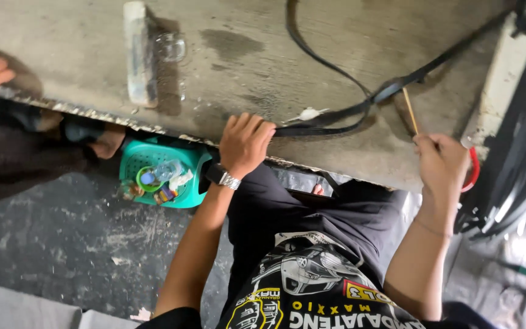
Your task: Hammering metal rivets into a black leather strap on a workshop bench to secure components.
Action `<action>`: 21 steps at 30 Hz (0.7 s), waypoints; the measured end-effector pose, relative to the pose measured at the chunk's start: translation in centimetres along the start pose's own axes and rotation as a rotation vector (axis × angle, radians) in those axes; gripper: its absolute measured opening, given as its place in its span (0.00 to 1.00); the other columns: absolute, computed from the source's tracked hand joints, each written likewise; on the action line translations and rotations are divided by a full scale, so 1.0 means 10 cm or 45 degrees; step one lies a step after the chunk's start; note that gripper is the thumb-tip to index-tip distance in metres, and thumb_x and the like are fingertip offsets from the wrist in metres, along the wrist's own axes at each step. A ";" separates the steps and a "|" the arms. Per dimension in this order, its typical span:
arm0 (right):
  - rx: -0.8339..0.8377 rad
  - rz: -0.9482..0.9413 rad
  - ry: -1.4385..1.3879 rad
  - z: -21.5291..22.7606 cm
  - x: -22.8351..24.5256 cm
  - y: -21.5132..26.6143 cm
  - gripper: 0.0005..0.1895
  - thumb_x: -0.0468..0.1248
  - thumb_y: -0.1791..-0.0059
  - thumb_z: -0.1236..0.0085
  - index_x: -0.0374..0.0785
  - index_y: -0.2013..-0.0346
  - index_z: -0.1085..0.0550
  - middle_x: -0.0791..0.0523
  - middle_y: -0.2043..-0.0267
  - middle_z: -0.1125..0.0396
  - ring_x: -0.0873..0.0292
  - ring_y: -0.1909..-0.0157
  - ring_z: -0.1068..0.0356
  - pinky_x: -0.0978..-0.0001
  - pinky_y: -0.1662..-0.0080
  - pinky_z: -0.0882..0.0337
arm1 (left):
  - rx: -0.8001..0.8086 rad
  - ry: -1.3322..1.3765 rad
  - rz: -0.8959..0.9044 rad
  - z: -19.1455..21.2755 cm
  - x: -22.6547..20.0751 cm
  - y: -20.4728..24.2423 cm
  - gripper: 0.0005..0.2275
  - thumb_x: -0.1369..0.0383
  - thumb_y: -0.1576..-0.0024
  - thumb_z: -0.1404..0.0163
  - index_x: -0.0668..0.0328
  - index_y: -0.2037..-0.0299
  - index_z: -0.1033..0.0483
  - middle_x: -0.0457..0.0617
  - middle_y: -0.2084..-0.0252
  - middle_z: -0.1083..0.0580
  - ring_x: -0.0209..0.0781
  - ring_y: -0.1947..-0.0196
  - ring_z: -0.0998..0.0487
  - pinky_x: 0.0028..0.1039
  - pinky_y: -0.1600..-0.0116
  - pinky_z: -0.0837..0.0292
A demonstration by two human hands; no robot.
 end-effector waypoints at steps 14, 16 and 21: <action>0.752 -0.168 -1.358 -0.56 1.87 1.00 0.05 0.28 0.46 0.46 0.25 0.62 0.26 0.43 0.76 0.34 0.53 0.76 0.33 0.68 0.69 0.33 | -0.152 -0.032 -0.045 -0.13 0.09 0.06 0.09 0.66 0.36 0.57 0.50 0.71 0.34 0.43 0.73 0.38 0.45 0.72 0.33 0.34 0.68 0.41; 0.836 -0.015 -1.338 -0.94 2.20 0.74 0.06 0.32 0.46 0.44 0.28 0.62 0.26 0.46 0.77 0.33 0.54 0.78 0.31 0.67 0.71 0.31 | -0.152 -0.034 -0.047 -0.25 0.13 0.16 0.08 0.67 0.40 0.56 0.51 0.72 0.33 0.44 0.73 0.38 0.46 0.72 0.33 0.35 0.68 0.41; 0.792 0.431 -0.868 -1.67 3.01 0.28 0.12 0.45 0.49 0.40 0.40 0.63 0.20 0.54 0.77 0.28 0.57 0.74 0.27 0.64 0.65 0.28 | -0.198 -0.120 -0.059 -0.08 0.08 0.02 0.08 0.67 0.38 0.58 0.51 0.71 0.32 0.43 0.72 0.37 0.47 0.69 0.30 0.34 0.68 0.41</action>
Point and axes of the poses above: each hand's wrist, its own y-axis away from the middle knuckle, its own z-axis out of the back of the hand, x = y × z, the point moved 4 cm from there along -y, towards the middle knuckle
